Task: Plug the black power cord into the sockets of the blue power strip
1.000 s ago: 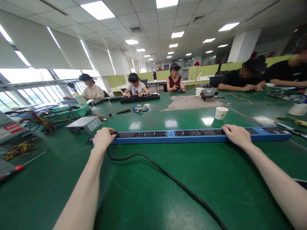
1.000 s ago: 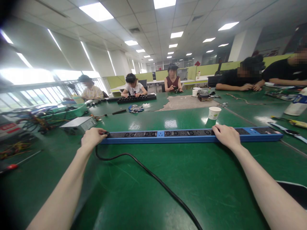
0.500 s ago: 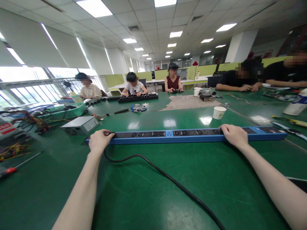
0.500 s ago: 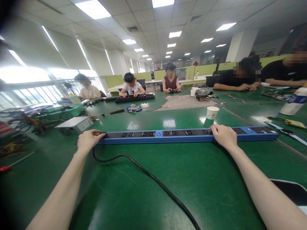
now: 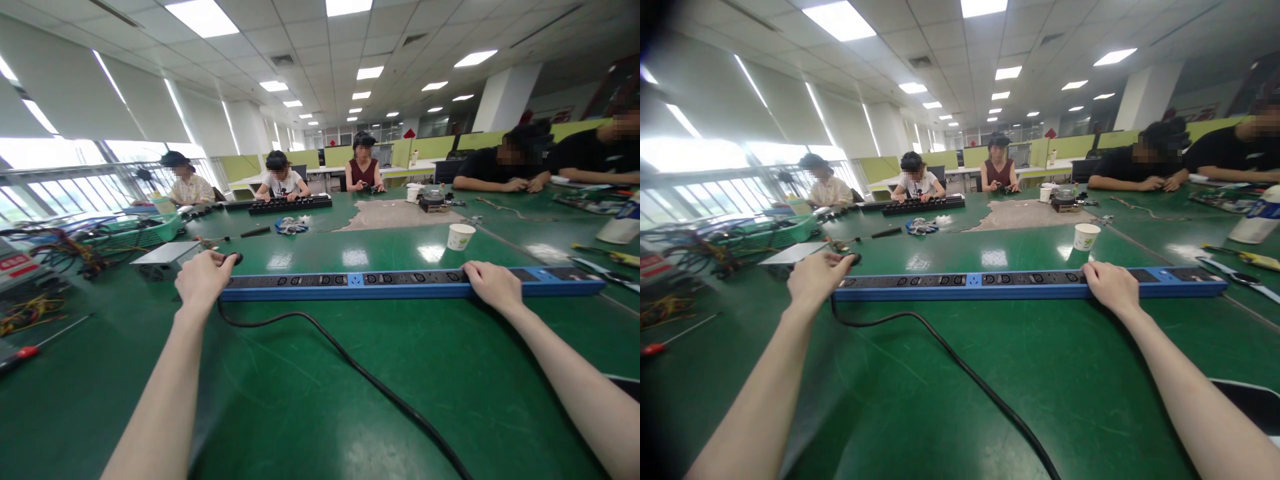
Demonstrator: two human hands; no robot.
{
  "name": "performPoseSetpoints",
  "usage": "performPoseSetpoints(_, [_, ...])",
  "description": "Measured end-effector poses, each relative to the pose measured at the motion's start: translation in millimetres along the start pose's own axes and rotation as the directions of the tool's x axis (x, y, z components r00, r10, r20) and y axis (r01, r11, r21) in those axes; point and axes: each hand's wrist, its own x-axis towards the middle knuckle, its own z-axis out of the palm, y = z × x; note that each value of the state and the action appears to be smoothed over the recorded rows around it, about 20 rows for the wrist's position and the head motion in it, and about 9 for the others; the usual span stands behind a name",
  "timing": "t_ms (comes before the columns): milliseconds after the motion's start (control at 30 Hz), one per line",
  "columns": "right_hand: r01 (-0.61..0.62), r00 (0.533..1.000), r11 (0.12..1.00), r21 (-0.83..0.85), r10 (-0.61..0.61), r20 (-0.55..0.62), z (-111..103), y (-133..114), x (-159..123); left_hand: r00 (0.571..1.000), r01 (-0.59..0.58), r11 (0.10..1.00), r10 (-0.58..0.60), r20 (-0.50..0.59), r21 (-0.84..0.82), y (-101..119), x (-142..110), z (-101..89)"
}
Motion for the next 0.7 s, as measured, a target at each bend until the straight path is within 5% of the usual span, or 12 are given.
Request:
performPoseSetpoints(133, [-0.010, 1.000, 1.000, 0.002, 0.010, 0.010, -2, -1, -1, 0.998, 0.008, 0.997, -0.013, 0.069, 0.073, 18, -6, -8.8])
performPoseSetpoints(333, [-0.009, 1.000, 1.000, 0.003, 0.009, 0.024, -2, -1, 0, 0.980, 0.044, 0.991, -0.067, 0.188, 0.123, 17, -18, 15.3])
performPoseSetpoints(533, [-0.004, 1.000, 1.000, 0.012, 0.004, 0.008, -2, -1, -1, 0.977, -0.076, 0.994, 0.060, 0.202, 0.073, 6, -11, 18.8])
performPoseSetpoints(700, [-0.004, 1.000, 1.000, 0.016, 0.004, -0.002, -2, -1, -1, 0.970, -0.045, 0.997, 0.059, 0.235, -0.065, 10, -9, 10.2])
